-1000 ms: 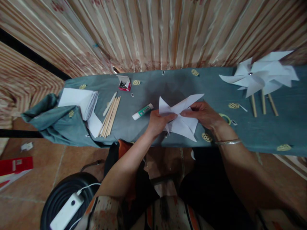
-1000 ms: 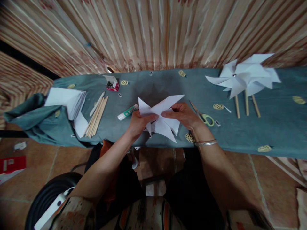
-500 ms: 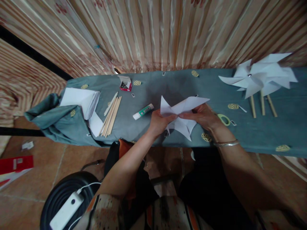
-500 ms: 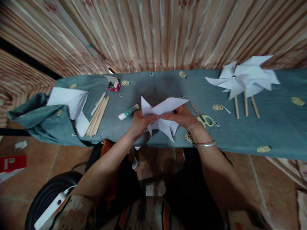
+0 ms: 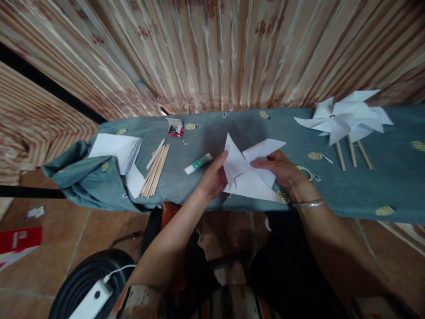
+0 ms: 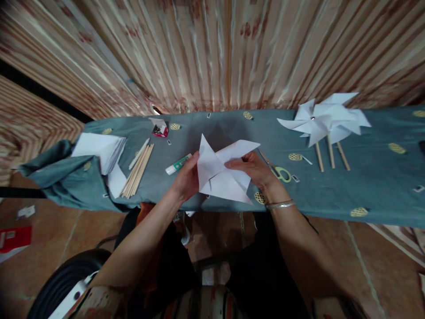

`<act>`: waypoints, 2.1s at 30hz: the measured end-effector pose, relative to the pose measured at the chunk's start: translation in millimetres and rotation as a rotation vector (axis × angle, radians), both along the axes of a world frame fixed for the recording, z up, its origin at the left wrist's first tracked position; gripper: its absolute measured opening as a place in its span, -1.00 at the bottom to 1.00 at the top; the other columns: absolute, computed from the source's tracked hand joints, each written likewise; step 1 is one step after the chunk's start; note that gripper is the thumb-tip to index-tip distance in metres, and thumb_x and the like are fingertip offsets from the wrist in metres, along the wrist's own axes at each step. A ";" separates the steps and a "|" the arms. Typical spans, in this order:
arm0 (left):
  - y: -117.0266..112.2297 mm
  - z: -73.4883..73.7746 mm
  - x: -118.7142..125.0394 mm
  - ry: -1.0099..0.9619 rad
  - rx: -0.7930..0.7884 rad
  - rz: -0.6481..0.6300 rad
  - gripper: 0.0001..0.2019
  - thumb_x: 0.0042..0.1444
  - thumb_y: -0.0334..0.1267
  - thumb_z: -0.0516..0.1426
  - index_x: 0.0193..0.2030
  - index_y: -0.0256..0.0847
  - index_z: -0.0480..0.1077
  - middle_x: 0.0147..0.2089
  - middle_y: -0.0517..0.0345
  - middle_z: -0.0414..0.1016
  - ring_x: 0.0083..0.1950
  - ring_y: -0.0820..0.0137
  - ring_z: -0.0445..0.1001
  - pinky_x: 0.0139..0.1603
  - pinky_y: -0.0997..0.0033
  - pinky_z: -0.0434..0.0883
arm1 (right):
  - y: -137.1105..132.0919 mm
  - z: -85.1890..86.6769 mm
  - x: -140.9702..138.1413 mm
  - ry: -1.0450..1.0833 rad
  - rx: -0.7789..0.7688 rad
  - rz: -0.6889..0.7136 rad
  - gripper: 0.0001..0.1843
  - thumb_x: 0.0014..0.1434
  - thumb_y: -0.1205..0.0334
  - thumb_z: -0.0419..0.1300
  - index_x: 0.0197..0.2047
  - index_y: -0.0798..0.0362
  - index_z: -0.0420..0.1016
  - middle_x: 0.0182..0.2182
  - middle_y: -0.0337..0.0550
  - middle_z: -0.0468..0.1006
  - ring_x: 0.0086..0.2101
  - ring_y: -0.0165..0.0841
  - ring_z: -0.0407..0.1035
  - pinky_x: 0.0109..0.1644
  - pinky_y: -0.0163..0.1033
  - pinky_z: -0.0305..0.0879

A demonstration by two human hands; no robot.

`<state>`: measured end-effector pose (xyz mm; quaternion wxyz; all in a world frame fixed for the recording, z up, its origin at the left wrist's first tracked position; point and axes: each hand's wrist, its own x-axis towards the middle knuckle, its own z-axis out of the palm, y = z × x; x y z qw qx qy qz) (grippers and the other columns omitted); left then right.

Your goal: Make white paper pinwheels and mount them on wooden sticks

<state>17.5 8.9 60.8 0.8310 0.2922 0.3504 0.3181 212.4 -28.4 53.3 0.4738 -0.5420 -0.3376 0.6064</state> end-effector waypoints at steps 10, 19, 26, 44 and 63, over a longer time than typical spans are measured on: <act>1.3 10.7 -22.4 0.043 0.057 0.025 -0.27 -0.14 -0.31 0.33 0.25 0.06 0.34 -0.20 0.23 0.61 -0.31 0.40 0.56 -0.24 0.39 0.46 | -0.6 4.3 0.9 0.099 -0.003 -0.050 -0.73 -0.24 0.18 0.52 -0.40 0.00 0.63 -0.42 -0.18 0.70 -0.50 -0.29 0.52 -0.39 -0.17 0.46; 0.9 15.6 -33.1 0.175 0.315 -0.019 -0.73 -0.17 -0.30 0.36 -0.24 -0.10 0.63 -0.22 0.18 0.61 -0.28 0.45 0.49 -0.17 0.42 0.40 | 0.5 -2.8 0.2 0.082 0.009 -0.024 -0.68 -0.24 0.17 0.53 -0.34 0.00 0.66 -0.37 -0.17 0.72 -0.41 -0.25 0.58 -0.27 -0.13 0.52; 0.5 11.0 -26.2 0.381 0.529 -0.047 -0.88 -0.17 -0.21 0.37 -0.49 -0.17 0.59 -0.43 0.18 0.52 -0.35 0.43 0.40 -0.25 0.41 0.34 | -1.0 0.4 -9.6 0.056 -0.002 -0.006 -0.68 -0.27 0.17 0.54 -0.36 0.01 0.66 -0.40 -0.19 0.71 -0.43 -0.28 0.57 -0.27 -0.18 0.50; -4.9 -7.1 -6.7 0.514 0.571 0.151 -0.84 -0.18 -0.23 0.39 -0.53 -0.22 0.52 -0.48 0.25 0.45 -0.50 0.52 0.21 -0.43 0.45 0.16 | -2.9 -1.3 -22.1 0.043 0.044 0.000 -0.71 -0.26 0.18 0.52 -0.37 -0.03 0.68 -0.40 -0.26 0.71 -0.43 -0.33 0.54 -0.28 -0.23 0.48; -0.7 -13.0 -4.6 0.608 0.673 0.171 -0.85 -0.13 -0.31 0.38 -0.53 -0.22 0.50 -0.45 0.23 0.49 -0.42 0.47 0.37 -0.33 0.43 0.28 | -2.7 -10.2 -21.4 0.063 0.070 0.045 -0.68 -0.19 0.14 0.53 -0.28 -0.08 0.69 -0.35 -0.27 0.71 -0.32 -0.29 0.58 -0.12 -0.18 0.51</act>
